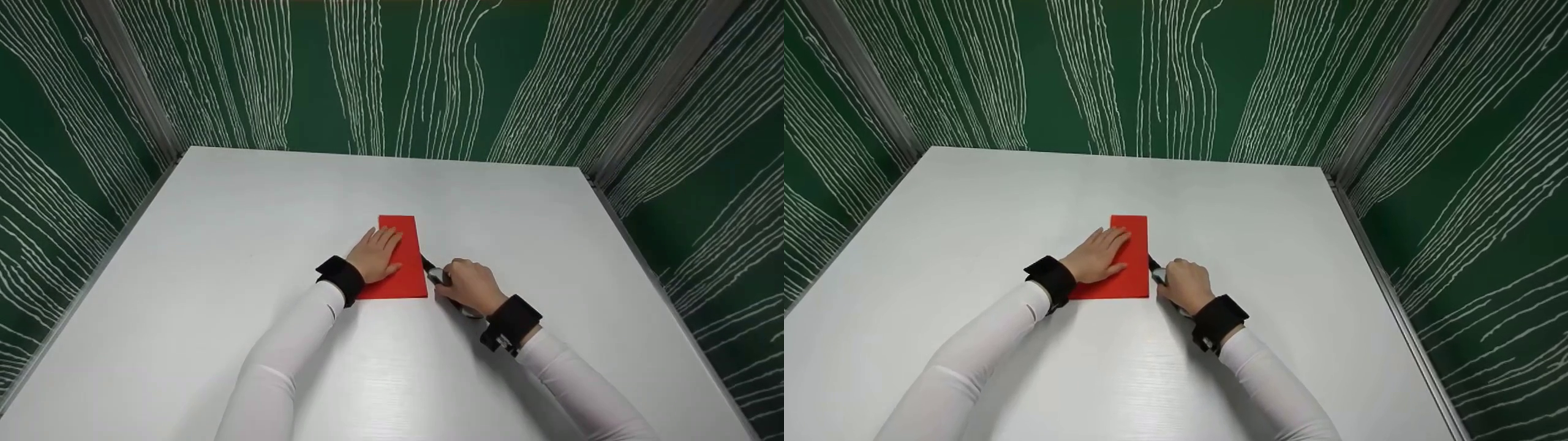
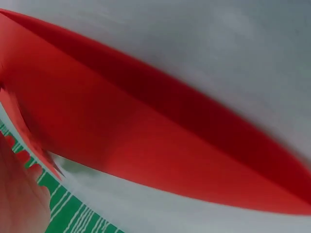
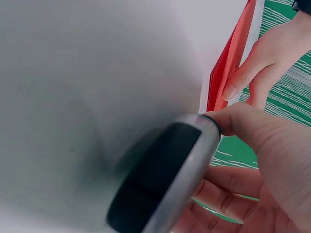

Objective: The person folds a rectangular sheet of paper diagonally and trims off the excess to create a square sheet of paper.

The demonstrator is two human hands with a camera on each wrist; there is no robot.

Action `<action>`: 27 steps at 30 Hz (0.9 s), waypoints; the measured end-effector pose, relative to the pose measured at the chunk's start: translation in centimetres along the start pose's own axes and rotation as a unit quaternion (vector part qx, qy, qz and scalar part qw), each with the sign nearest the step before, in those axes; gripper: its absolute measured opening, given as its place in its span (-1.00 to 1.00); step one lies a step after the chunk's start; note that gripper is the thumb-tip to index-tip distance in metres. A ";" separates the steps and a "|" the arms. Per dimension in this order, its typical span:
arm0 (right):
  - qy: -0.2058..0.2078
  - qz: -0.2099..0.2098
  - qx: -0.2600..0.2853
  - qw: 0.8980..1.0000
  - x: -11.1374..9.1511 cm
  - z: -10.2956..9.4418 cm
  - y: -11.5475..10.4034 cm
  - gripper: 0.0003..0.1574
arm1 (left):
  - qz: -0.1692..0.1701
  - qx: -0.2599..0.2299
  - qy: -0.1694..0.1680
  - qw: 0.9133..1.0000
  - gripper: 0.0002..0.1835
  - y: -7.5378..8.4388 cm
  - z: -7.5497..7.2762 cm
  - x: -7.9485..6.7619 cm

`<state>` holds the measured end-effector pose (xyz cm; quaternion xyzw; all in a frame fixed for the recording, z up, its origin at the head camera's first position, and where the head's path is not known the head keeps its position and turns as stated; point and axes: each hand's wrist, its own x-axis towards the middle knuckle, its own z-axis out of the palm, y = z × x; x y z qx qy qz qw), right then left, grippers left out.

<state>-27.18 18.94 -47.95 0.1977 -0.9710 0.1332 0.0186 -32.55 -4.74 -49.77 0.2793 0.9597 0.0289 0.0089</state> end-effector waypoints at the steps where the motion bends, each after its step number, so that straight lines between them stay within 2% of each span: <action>1: -0.001 0.000 0.000 1.000 0.0 0.0 0.0 -0.70 | -0.006 -0.002 -0.017 1.000 -0.22 -0.1 0.0 0.1; 4: -0.004 -0.001 -0.002 1.000 0.1 0.0 0.0 -0.70 | -0.016 -0.005 -0.050 0.999 -0.15 -0.4 0.1 0.4; 14: -0.012 -0.002 -0.002 1.000 0.2 -0.3 -0.1 -0.71 | -0.035 -0.021 -0.103 0.994 -0.14 -0.5 0.3 1.1; 22: -0.008 -0.004 -0.003 1.000 0.2 -0.2 -0.1 -0.68 | -0.025 -0.043 -0.097 0.994 -0.17 0.0 -0.2 0.6; 27: -0.008 0.002 0.003 1.000 0.0 -0.2 -0.1 -0.68 | -0.028 -0.053 -0.108 0.992 -0.16 -0.1 0.0 0.8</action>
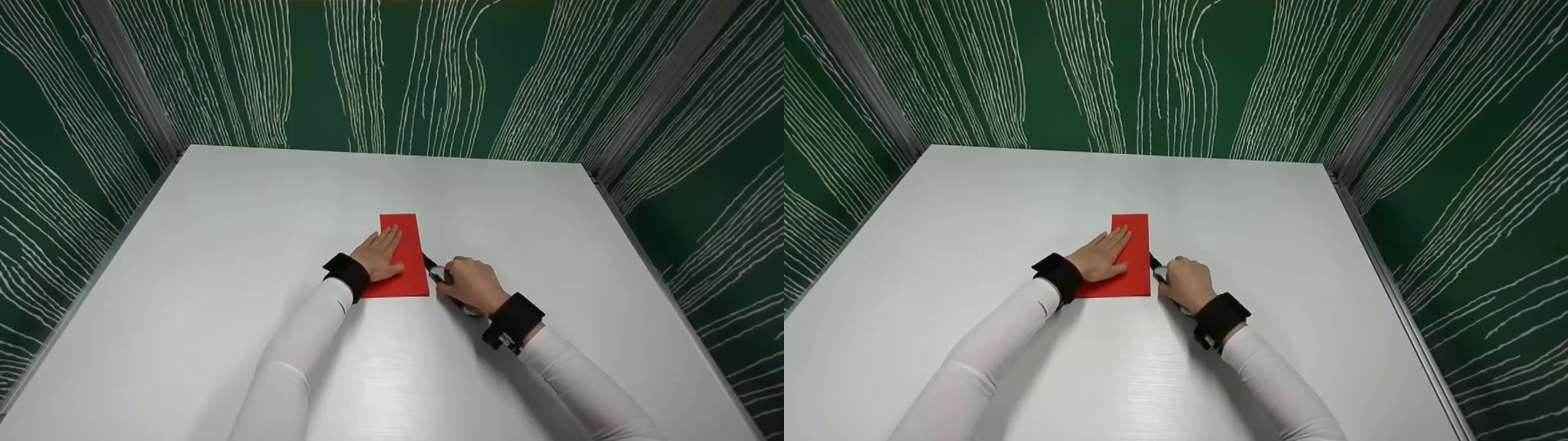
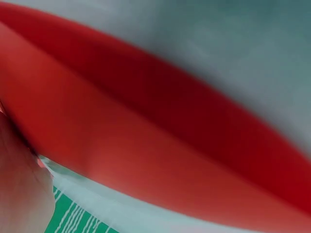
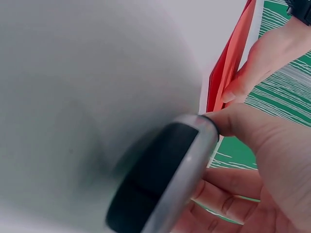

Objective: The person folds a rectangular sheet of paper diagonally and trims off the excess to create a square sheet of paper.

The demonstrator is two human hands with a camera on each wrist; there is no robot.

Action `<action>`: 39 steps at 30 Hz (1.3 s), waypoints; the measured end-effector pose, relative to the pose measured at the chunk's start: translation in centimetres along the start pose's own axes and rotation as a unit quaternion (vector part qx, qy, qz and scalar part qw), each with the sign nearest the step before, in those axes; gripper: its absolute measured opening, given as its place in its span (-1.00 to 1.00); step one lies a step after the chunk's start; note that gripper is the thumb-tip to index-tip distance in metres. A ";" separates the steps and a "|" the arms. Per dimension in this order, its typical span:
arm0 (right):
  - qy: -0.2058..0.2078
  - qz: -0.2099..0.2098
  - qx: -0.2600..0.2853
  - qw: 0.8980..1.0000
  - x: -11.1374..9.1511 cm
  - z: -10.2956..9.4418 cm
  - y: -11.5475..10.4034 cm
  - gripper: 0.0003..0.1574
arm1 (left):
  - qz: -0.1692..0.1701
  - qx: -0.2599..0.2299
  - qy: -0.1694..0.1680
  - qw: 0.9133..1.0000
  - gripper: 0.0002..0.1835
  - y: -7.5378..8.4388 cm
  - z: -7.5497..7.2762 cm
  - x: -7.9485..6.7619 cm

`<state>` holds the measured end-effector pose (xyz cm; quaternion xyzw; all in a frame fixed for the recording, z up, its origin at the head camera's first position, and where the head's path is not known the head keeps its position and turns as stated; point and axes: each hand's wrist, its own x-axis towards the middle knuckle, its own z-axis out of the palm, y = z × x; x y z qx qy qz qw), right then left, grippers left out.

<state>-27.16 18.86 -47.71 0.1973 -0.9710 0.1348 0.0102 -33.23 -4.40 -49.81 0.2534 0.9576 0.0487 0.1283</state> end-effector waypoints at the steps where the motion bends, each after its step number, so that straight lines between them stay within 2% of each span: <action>1: 0.000 0.001 0.002 1.000 0.0 0.0 0.0 -0.67 | 0.000 0.000 -0.002 1.000 -0.16 -0.1 0.1 0.1; 6: -0.003 -0.002 0.008 1.000 0.0 0.0 0.0 -0.67 | 0.003 0.004 0.003 1.000 -0.18 -0.2 0.3 0.1; 14: -0.013 0.006 0.013 1.000 -0.1 -0.1 0.0 -0.63 | 0.016 0.008 0.014 1.000 -0.17 0.1 -0.2 -1.0; 19: -0.020 0.007 0.019 1.000 -0.2 -0.1 -0.1 -0.62 | 0.012 0.012 0.007 1.000 -0.08 0.0 0.0 -1.2; 30: -0.011 -0.008 0.012 1.000 -1.0 0.1 -0.2 -0.63 | 0.033 0.025 0.006 0.999 -0.03 -0.7 0.6 -1.7; 39: -0.023 0.007 0.027 0.999 -1.9 0.4 -0.9 -0.63 | 0.047 0.024 -0.002 0.999 -0.03 -0.7 0.9 -2.1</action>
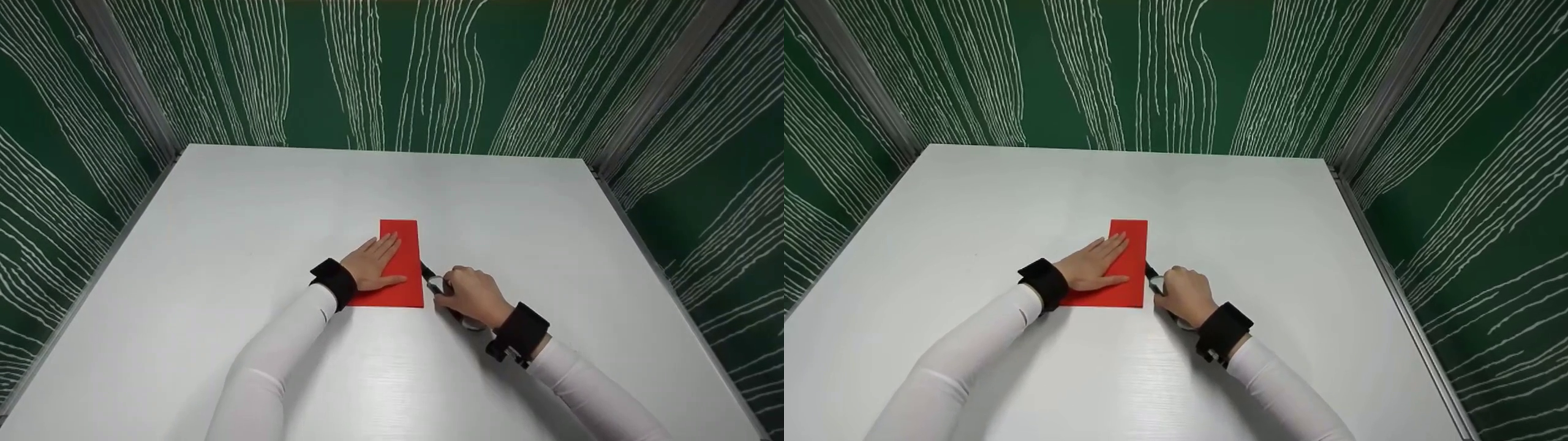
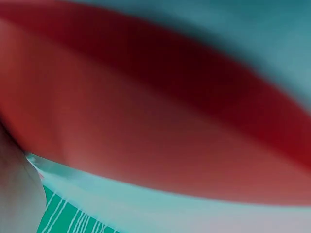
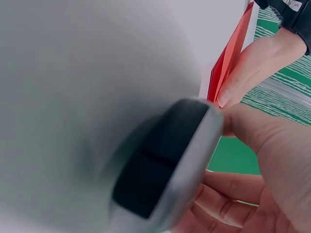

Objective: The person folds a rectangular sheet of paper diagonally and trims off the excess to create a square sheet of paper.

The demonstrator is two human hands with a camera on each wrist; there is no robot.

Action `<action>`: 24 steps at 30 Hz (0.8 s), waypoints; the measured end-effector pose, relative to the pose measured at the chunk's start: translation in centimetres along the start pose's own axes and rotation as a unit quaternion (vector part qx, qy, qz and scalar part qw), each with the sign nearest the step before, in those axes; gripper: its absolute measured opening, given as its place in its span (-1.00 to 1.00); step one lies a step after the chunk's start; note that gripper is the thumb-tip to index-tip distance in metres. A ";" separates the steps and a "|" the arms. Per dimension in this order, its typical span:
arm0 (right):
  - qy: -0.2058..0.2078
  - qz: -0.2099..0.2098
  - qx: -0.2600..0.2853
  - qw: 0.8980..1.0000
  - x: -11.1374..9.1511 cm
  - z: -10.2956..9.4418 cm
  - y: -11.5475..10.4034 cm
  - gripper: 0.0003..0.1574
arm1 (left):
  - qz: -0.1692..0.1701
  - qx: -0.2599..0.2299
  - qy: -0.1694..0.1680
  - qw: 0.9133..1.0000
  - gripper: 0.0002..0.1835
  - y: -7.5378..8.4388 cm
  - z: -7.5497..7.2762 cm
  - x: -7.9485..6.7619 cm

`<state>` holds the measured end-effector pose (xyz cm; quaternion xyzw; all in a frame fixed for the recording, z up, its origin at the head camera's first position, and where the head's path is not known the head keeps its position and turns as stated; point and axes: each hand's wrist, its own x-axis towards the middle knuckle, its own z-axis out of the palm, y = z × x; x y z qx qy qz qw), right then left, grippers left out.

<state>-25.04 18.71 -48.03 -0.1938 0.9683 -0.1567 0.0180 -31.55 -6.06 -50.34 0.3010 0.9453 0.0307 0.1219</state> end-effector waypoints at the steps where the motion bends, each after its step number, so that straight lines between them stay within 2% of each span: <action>1: -0.001 0.001 0.000 1.000 0.0 0.0 0.0 -0.63 | 0.000 0.003 -0.001 1.000 -0.03 -0.1 0.1 0.0; 6: 0.000 0.003 0.001 1.000 0.1 0.1 -0.2 -0.64 | 0.001 0.010 -0.004 1.000 -0.03 -0.3 0.5 0.1; 12: 0.011 0.003 0.002 1.000 0.5 0.2 -0.2 -0.65 | 0.001 0.003 -0.003 1.000 -0.04 -0.1 0.2 -0.1; 24: 0.029 0.005 -0.012 0.999 2.5 0.1 0.4 -0.68 | 0.006 0.012 0.006 1.000 -0.03 -0.2 0.3 0.0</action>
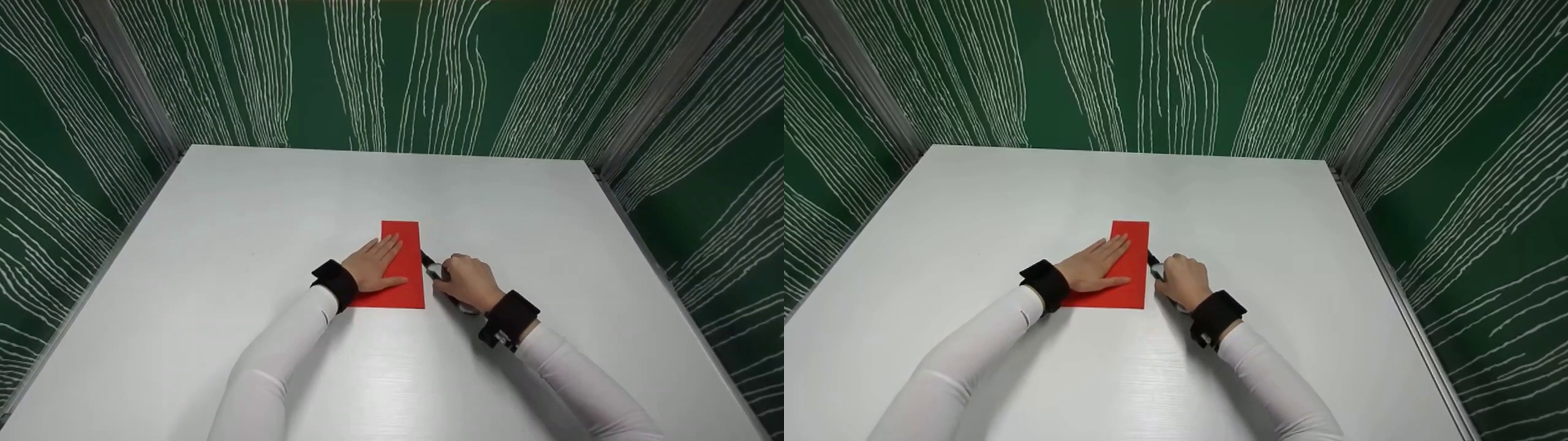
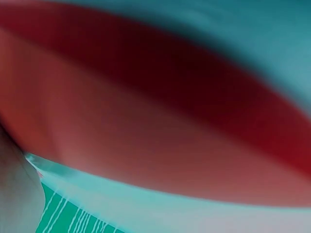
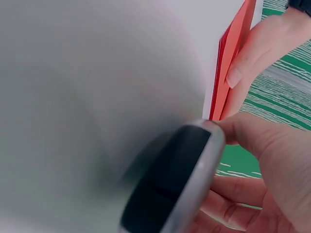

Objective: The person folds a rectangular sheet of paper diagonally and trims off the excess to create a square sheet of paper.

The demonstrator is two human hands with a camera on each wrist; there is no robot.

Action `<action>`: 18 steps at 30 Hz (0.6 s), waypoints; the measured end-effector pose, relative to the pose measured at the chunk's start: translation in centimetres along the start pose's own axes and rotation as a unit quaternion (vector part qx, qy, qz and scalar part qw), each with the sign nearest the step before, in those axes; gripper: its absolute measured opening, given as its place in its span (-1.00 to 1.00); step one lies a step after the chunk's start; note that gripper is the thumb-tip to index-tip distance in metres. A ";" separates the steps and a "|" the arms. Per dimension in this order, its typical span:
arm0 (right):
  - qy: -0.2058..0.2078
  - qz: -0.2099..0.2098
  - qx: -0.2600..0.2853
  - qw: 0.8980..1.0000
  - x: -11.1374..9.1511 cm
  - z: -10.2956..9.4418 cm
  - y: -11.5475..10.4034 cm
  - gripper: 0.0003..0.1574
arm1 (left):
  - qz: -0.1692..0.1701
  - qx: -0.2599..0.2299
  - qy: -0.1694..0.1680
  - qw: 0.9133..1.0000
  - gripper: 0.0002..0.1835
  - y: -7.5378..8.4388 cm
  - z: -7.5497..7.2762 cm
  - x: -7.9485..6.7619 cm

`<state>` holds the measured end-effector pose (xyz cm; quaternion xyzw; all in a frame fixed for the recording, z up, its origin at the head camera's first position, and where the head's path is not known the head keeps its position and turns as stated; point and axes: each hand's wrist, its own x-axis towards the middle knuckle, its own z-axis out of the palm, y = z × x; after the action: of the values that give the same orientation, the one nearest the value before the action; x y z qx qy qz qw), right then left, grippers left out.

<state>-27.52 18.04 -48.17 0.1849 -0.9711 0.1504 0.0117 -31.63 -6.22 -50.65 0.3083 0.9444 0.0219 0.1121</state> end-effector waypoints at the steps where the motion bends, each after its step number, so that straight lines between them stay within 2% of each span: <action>1: -0.001 0.001 0.000 1.000 0.2 0.0 0.1 -0.68 | 0.000 -0.002 0.000 1.000 -0.04 0.0 -0.1 0.0; 5: -0.008 0.007 0.003 1.000 1.0 -0.1 0.2 -0.70 | -0.001 0.001 -0.007 1.000 -0.04 0.2 -0.5 -0.2; 18: -0.007 0.023 -0.006 1.000 3.2 -0.3 0.7 -0.72 | -0.001 -0.002 0.004 1.000 -0.04 0.4 -0.4 -0.5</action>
<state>-30.76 17.56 -47.86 0.1637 -0.9760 0.1436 0.0025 -31.15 -6.17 -50.08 0.3070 0.9451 0.0251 0.1092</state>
